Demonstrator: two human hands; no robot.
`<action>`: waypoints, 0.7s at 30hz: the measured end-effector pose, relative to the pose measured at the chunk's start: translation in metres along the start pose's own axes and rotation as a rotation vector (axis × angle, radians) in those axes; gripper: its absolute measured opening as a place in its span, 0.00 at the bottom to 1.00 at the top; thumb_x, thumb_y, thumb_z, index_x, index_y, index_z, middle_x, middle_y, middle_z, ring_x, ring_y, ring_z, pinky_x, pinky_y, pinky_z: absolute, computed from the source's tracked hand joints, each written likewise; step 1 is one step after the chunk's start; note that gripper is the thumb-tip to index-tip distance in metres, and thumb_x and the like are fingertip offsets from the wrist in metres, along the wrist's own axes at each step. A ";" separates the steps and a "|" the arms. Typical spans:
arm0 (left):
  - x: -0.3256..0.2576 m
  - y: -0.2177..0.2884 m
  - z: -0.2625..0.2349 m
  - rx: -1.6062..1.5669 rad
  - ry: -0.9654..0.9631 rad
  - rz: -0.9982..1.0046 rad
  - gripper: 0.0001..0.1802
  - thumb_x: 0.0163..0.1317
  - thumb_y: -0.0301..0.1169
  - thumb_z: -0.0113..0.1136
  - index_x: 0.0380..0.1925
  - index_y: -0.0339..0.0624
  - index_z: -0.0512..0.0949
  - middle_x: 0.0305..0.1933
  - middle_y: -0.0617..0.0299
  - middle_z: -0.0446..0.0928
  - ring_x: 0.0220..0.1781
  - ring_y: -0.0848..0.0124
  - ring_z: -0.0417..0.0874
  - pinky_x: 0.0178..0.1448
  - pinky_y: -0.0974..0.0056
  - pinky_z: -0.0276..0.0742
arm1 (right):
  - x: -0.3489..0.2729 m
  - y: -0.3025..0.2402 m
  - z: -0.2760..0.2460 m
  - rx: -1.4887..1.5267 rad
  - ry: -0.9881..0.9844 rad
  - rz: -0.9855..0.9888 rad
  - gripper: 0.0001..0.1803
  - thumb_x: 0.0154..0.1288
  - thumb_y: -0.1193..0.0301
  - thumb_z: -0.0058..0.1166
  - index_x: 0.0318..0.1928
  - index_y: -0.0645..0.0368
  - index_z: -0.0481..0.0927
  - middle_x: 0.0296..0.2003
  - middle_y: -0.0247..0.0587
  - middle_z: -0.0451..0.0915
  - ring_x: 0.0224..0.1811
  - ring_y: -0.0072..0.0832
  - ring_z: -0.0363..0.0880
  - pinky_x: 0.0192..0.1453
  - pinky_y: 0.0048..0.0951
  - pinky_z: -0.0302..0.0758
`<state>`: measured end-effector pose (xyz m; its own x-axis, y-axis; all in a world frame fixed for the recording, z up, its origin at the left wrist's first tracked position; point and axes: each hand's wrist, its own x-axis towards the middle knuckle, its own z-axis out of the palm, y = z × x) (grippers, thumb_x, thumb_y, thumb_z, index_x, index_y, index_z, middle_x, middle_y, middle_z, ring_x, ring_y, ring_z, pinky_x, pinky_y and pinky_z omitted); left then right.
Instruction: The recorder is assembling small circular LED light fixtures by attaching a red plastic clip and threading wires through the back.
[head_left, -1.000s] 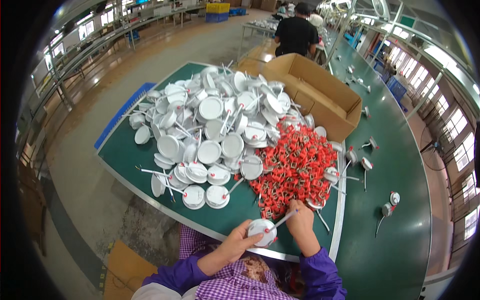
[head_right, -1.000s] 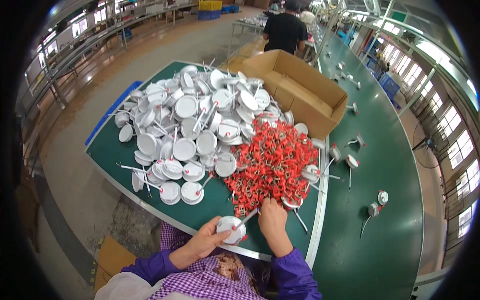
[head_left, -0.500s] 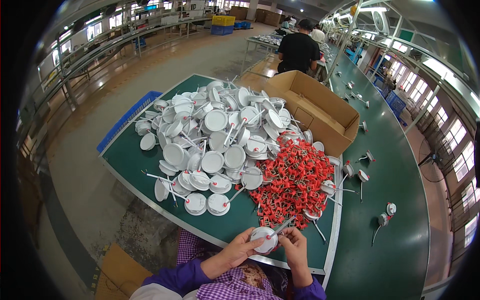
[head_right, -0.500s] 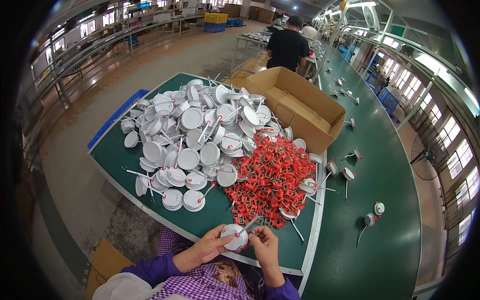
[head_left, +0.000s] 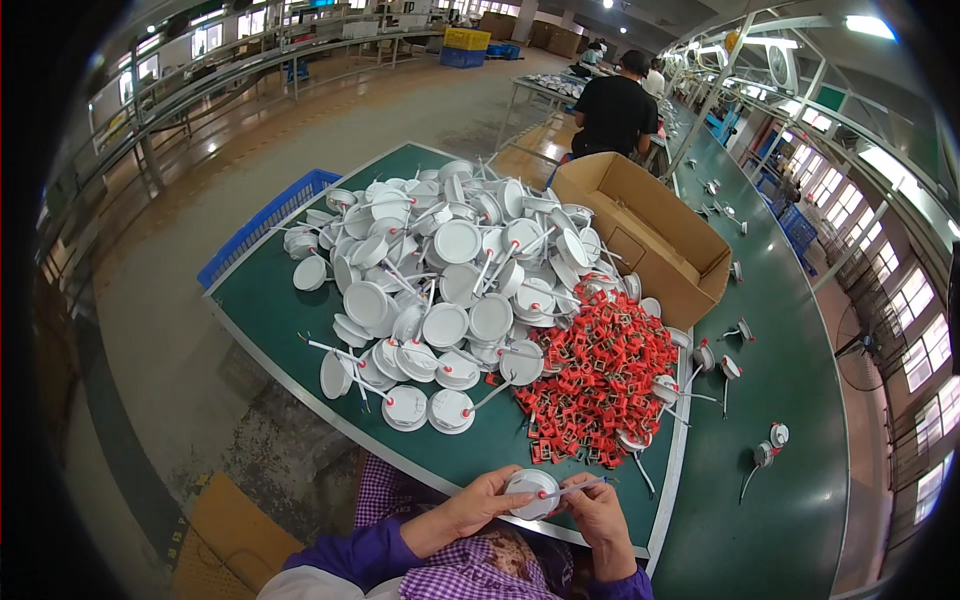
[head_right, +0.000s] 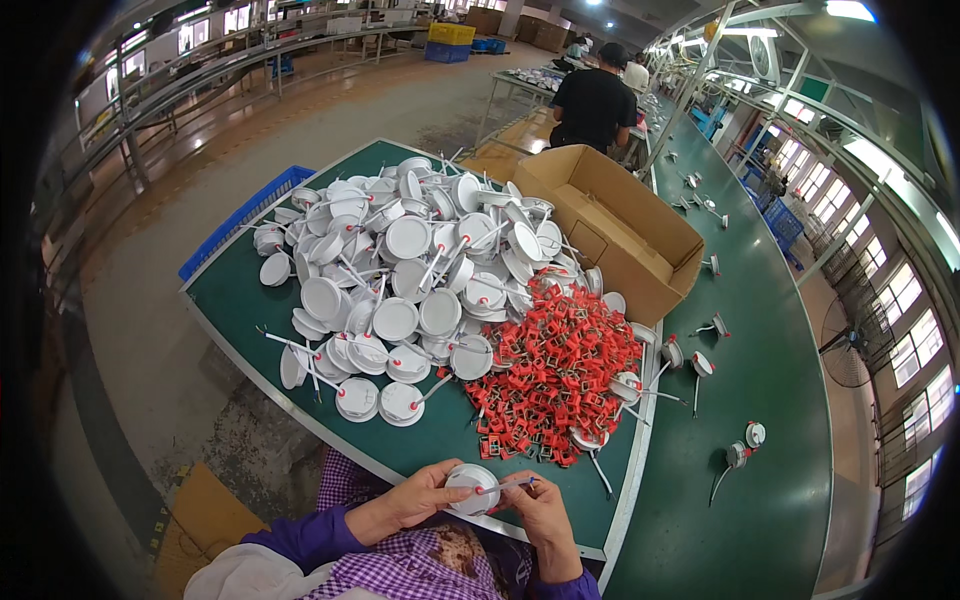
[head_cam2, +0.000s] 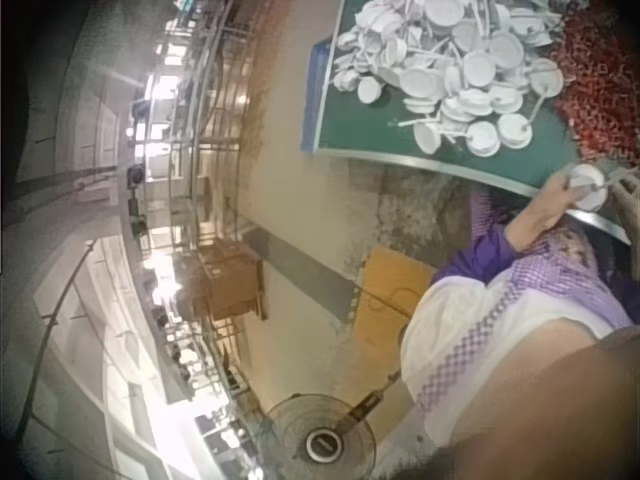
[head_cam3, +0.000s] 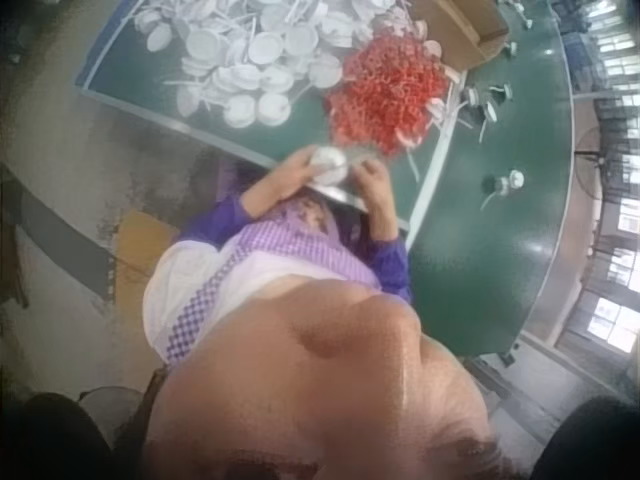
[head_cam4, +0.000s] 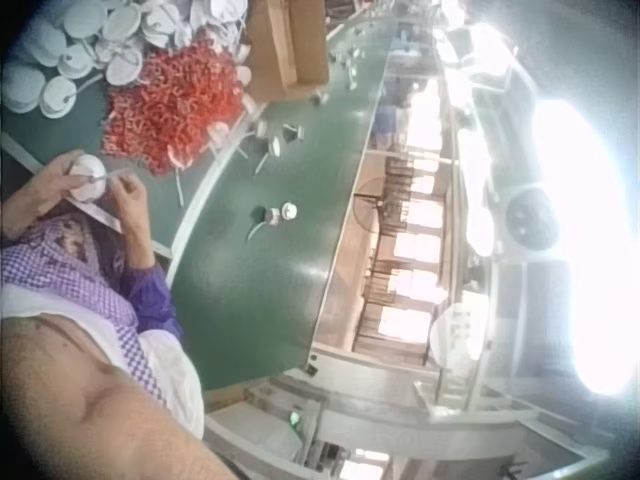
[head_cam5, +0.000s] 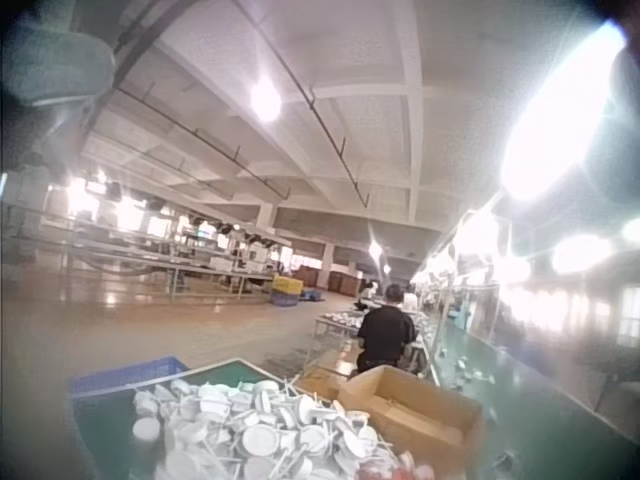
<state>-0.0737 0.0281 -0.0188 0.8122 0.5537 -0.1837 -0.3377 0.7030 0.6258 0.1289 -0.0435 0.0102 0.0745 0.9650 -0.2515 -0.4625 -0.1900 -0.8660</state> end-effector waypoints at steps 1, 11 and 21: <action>0.000 0.001 -0.002 -0.004 -0.001 0.003 0.19 0.66 0.28 0.62 0.55 0.38 0.71 0.51 0.61 0.77 0.54 0.73 0.78 0.60 0.67 0.73 | 0.001 0.000 -0.001 0.004 -0.011 0.021 0.08 0.67 0.74 0.58 0.41 0.67 0.79 0.31 0.40 0.81 0.32 0.26 0.80 0.40 0.27 0.80; 0.007 0.001 -0.025 -0.148 -0.021 -0.048 0.20 0.67 0.29 0.60 0.57 0.40 0.69 0.51 0.61 0.77 0.50 0.73 0.80 0.51 0.68 0.79 | 0.014 0.010 0.001 0.020 0.117 0.117 0.07 0.67 0.73 0.58 0.38 0.65 0.79 0.30 0.39 0.81 0.29 0.25 0.80 0.35 0.22 0.77; 0.018 0.011 -0.027 -0.162 -0.061 -0.092 0.20 0.67 0.26 0.59 0.57 0.38 0.67 0.53 0.56 0.76 0.54 0.65 0.81 0.56 0.59 0.80 | 0.028 0.034 0.002 -0.116 0.411 -0.224 0.07 0.69 0.72 0.55 0.38 0.64 0.77 0.27 0.39 0.80 0.23 0.24 0.78 0.29 0.21 0.73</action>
<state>-0.0761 0.0580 -0.0355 0.8688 0.4593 -0.1848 -0.3290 0.8145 0.4778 0.1134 -0.0230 -0.0250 0.5152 0.8373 -0.1833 -0.2953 -0.0273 -0.9550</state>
